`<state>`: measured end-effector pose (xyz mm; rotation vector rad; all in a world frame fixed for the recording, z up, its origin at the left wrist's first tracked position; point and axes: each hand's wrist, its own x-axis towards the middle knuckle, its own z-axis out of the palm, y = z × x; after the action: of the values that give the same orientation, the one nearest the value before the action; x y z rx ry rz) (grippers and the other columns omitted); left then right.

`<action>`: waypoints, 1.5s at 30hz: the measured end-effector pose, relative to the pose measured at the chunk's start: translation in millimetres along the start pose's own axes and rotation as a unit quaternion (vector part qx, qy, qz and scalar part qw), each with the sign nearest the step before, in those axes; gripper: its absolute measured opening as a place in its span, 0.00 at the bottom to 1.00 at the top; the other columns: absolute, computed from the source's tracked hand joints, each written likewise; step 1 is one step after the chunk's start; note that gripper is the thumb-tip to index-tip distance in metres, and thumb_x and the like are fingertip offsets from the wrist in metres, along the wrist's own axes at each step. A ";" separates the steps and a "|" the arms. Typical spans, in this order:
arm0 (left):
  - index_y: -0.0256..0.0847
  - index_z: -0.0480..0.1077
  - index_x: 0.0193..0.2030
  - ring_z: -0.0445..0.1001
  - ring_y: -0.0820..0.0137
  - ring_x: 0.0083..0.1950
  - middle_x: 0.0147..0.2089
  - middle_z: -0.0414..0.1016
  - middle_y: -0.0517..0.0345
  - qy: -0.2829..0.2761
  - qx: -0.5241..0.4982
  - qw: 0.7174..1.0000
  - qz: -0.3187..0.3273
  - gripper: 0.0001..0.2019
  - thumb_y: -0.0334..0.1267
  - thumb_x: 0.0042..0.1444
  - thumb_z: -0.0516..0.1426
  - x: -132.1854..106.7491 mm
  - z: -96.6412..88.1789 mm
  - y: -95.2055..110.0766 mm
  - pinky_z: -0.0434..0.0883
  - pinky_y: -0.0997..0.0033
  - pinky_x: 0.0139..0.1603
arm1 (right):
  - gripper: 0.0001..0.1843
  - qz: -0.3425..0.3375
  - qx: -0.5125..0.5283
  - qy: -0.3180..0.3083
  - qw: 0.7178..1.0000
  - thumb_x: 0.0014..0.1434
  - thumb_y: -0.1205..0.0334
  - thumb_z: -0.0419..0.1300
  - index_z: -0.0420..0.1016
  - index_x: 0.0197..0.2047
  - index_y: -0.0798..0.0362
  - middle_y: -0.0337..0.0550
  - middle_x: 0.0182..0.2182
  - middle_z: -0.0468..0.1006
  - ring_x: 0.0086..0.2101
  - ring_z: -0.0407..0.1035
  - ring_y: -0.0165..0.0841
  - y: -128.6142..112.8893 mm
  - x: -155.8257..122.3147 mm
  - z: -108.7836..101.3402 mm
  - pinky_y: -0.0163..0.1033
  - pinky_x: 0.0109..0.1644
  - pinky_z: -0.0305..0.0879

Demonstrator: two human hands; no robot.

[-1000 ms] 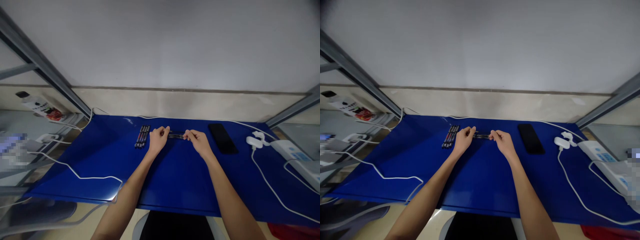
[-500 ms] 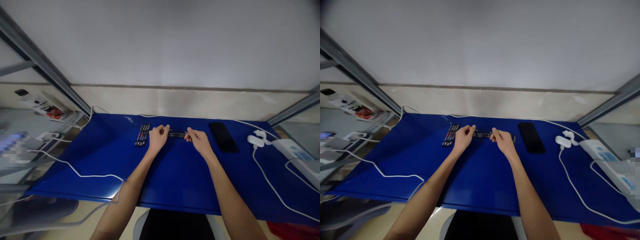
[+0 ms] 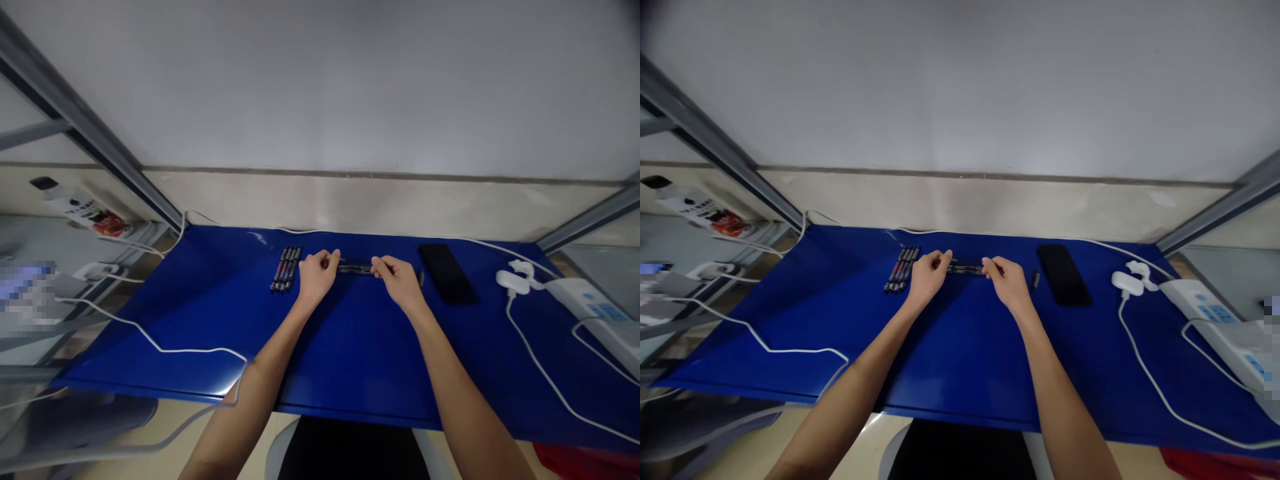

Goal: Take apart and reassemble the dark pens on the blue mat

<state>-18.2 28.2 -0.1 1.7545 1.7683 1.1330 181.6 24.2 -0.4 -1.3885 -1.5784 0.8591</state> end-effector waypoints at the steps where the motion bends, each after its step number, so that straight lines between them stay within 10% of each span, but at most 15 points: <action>1: 0.40 0.53 0.20 0.55 0.74 0.24 0.19 0.55 0.63 -0.001 0.002 1.000 -0.002 0.25 0.53 0.63 0.49 0.0 0.1 0.4 0.51 0.72 0.29 | 0.18 -0.011 0.016 0.004 1.000 0.59 0.46 0.59 0.77 0.30 0.51 0.43 0.27 0.78 0.31 0.72 0.36 0.7 0.5 0.4 0.42 0.38 0.67; 45: 0.40 0.53 0.20 0.55 0.74 0.24 0.19 0.56 0.63 -0.002 0.013 1.000 0.000 0.25 0.52 0.63 0.49 0.0 2.5 -2.8 0.50 0.72 0.29 | 0.14 -0.038 0.023 0.019 0.999 0.59 0.50 0.61 0.78 0.37 0.52 0.45 0.34 0.79 0.35 0.73 0.37 3.8 1.8 1.3 0.41 0.42 0.67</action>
<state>-18.1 29.1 -3.7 1.7719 1.7881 1.1099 181.9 26.6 -4.1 -1.2965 -1.5622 0.8140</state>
